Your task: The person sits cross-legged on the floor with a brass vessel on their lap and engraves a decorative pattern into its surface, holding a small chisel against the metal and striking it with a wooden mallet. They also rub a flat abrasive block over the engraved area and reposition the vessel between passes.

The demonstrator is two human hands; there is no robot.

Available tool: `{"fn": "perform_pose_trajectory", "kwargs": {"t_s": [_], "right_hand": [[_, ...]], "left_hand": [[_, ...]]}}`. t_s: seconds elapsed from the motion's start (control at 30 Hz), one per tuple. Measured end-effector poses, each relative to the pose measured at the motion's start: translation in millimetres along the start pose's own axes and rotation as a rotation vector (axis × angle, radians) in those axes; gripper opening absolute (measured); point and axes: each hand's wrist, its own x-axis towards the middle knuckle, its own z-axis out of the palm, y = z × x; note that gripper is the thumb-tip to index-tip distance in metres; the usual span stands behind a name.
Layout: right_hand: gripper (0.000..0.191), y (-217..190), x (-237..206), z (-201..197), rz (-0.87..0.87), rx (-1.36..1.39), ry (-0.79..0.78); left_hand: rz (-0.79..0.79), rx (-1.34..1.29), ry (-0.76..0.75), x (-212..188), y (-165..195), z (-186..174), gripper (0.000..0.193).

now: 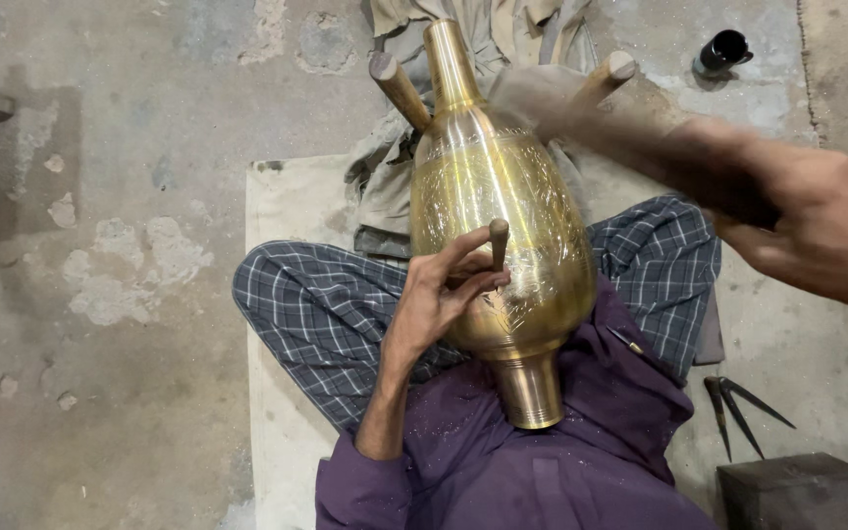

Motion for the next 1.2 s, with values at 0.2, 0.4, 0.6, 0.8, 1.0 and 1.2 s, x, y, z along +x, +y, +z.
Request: {"fn": "perform_pose_trajectory", "kwargs": {"t_s": [0.2,0.4,0.6,0.8,1.0,1.2], "right_hand": [[0.058,-8.0,6.9,-5.0,0.039,0.066,0.088],[0.054,-31.4,8.5,-25.9,0.013,-0.178,0.036],[0.058,-21.6,11.7,-24.1,0.022,-0.258,-0.146],[0.062,-24.4,11.2,-17.6,0.036,0.137,0.039],[0.054,-30.7,10.5,-20.2,0.121,-0.185,-0.082],[0.055,-24.2,11.8,-15.8,0.039,-0.277,-0.162]], "left_hand": [[0.0,-0.03,0.005,-4.3,-3.0,-0.1,0.057],[-0.002,-0.018,-0.006,-3.2,0.5,-0.2,0.053],[0.0,-0.005,0.01,0.0,7.8,-1.7,0.053],[-0.05,-0.018,0.032,-2.1,14.4,-2.4,0.053],[-0.038,-0.012,0.024,1.3,14.7,-1.8,0.053],[-0.051,-0.032,0.005,-2.8,14.1,-4.5,0.055]]}}
